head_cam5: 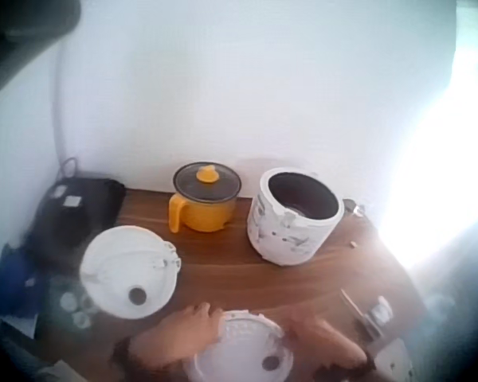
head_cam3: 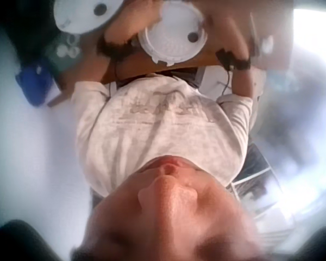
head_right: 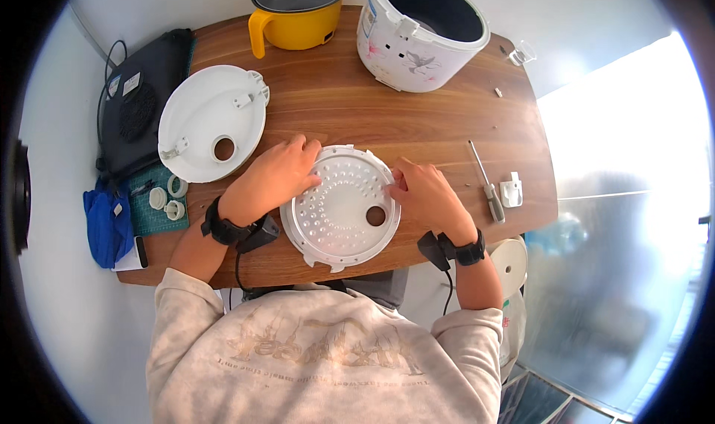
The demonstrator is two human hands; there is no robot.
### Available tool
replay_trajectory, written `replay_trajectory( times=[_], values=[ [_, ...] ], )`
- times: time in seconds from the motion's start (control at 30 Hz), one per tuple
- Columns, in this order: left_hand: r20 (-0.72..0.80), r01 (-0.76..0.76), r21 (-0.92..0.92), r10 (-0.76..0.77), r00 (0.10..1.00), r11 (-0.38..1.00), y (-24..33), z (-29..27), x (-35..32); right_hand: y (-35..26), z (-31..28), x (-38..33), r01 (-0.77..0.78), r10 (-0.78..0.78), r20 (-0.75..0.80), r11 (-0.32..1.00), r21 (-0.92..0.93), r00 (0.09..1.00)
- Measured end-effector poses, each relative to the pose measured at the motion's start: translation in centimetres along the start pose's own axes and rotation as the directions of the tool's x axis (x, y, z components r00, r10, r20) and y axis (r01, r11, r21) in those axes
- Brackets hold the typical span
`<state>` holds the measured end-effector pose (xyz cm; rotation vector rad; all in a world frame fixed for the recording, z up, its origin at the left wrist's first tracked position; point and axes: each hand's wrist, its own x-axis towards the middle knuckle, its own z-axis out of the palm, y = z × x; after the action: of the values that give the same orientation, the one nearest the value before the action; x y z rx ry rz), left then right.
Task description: The person assembles a white plastic lid by fitting a circular gasket into its groove, then uses a screwdriver to fasten screws into the lid. The person handles the lid, gasket, and screws on a wooden table.
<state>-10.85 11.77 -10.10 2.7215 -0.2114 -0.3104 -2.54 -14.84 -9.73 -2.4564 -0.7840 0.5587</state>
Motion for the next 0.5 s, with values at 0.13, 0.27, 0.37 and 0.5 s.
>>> replay_trajectory(
  times=[0.13, 0.27, 0.37, 0.5],
  values=[
    [0.013, 0.005, -0.082, -0.004, 1.000, 0.997, -0.6, 0.4, 0.8, 0.1, 0.0, -1.0, -0.016, 0.019, -0.030, 0.995, 0.100, 0.999],
    [-0.021, -0.040, -0.104, 0.038, 0.999, 0.994, -1.3, 0.9, 1.0, -0.1, 0.5, -1.1, 0.013, -0.006, -0.092, 0.998, 0.067, 0.996],
    [-0.013, -0.037, -0.115, 0.036, 0.999, 0.993, -1.2, 0.6, 1.0, -0.4, 0.7, -1.1, 0.031, -0.032, -0.130, 0.999, -0.005, 0.991],
    [0.000, -0.070, -0.081, 0.070, 0.998, 0.994, -1.4, 0.6, 1.0, -0.4, 1.1, -1.2, 0.045, -0.047, -0.172, 0.999, -0.015, 0.984]
  ],
)
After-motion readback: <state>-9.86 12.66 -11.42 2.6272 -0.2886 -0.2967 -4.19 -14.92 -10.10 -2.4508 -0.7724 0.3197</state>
